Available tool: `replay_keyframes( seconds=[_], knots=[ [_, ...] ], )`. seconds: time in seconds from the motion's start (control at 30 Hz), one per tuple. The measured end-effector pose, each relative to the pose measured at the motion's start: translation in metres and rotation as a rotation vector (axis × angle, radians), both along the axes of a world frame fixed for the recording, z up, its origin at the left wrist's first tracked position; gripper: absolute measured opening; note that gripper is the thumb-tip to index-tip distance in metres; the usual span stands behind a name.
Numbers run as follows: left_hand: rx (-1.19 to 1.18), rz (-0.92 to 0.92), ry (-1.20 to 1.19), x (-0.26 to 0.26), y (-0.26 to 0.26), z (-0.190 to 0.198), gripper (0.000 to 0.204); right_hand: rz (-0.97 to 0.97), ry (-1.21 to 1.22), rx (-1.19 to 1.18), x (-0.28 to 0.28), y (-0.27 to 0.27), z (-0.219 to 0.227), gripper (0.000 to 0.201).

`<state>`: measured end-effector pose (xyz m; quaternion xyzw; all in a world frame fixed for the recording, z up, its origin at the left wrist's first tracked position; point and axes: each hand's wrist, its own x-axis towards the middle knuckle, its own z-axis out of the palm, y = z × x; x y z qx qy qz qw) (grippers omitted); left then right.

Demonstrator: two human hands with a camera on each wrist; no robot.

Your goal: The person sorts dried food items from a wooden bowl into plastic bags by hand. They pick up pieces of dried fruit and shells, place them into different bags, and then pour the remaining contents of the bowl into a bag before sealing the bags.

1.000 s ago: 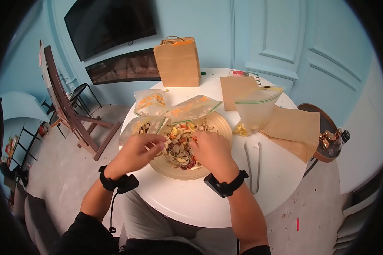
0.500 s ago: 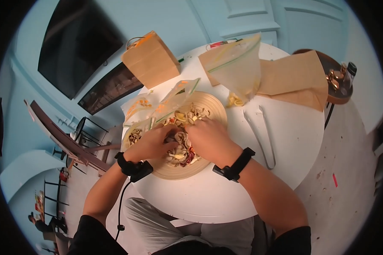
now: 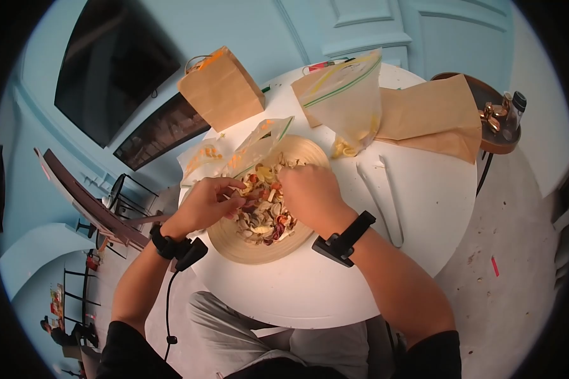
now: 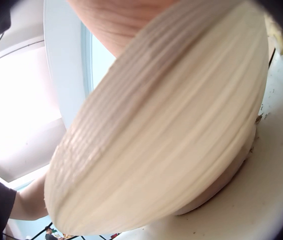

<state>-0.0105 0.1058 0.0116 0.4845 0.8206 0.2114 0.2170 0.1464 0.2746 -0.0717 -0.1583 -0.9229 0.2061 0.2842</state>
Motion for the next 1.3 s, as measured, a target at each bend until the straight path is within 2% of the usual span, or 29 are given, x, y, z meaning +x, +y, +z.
replay_keyframes(
  seconds=[0.1,0.2,0.3,0.4,0.5,0.6,0.7,0.8,0.9,1.1,1.2,1.3],
  knots=[
    [-0.077,0.028,0.017,0.002,0.001,0.004,0.033,-0.033,0.034,-0.091,0.002,0.002,0.003,0.017],
    [-0.095,-0.019,0.137,-0.009,0.001,-0.002,0.036,-0.046,0.082,-0.133,0.000,0.006,0.001,0.020],
    [-0.126,-0.225,0.358,-0.026,0.001,-0.018,0.046,-0.068,0.074,-0.175,0.000,0.006,0.001,0.019],
    [0.017,-0.348,0.283,-0.019,0.010,-0.025,0.052,-0.075,0.070,-0.196,-0.001,0.004,0.006,0.020],
    [-0.050,-0.435,0.144,-0.011,0.027,-0.024,0.055,-0.091,0.059,-0.200,0.003,0.003,0.011,0.021],
    [-0.002,-0.405,0.292,-0.019,0.031,-0.054,0.044,-0.073,0.071,-0.192,0.003,0.003,0.007,0.020],
    [0.018,-0.359,0.201,-0.026,0.035,-0.052,0.030,-0.057,0.123,-0.197,0.003,0.005,0.006,0.019],
    [-0.010,-0.129,-0.212,-0.019,0.026,-0.022,0.024,-0.065,0.101,-0.232,0.003,0.005,0.006,0.018],
    [0.036,-0.162,-0.011,-0.023,0.016,-0.014,0.028,-0.064,0.084,-0.252,0.002,0.005,0.005,0.018],
    [-0.244,-0.354,0.211,-0.005,-0.005,0.009,0.035,-0.057,0.103,-0.256,0.003,0.005,0.004,0.018],
    [-0.237,-0.398,0.253,-0.012,-0.007,-0.020,0.034,-0.051,0.091,-0.259,0.003,0.003,0.007,0.018],
    [-0.122,-0.389,0.236,-0.011,0.002,-0.032,0.029,-0.054,0.089,-0.258,0.004,0.002,0.009,0.018]
  ],
)
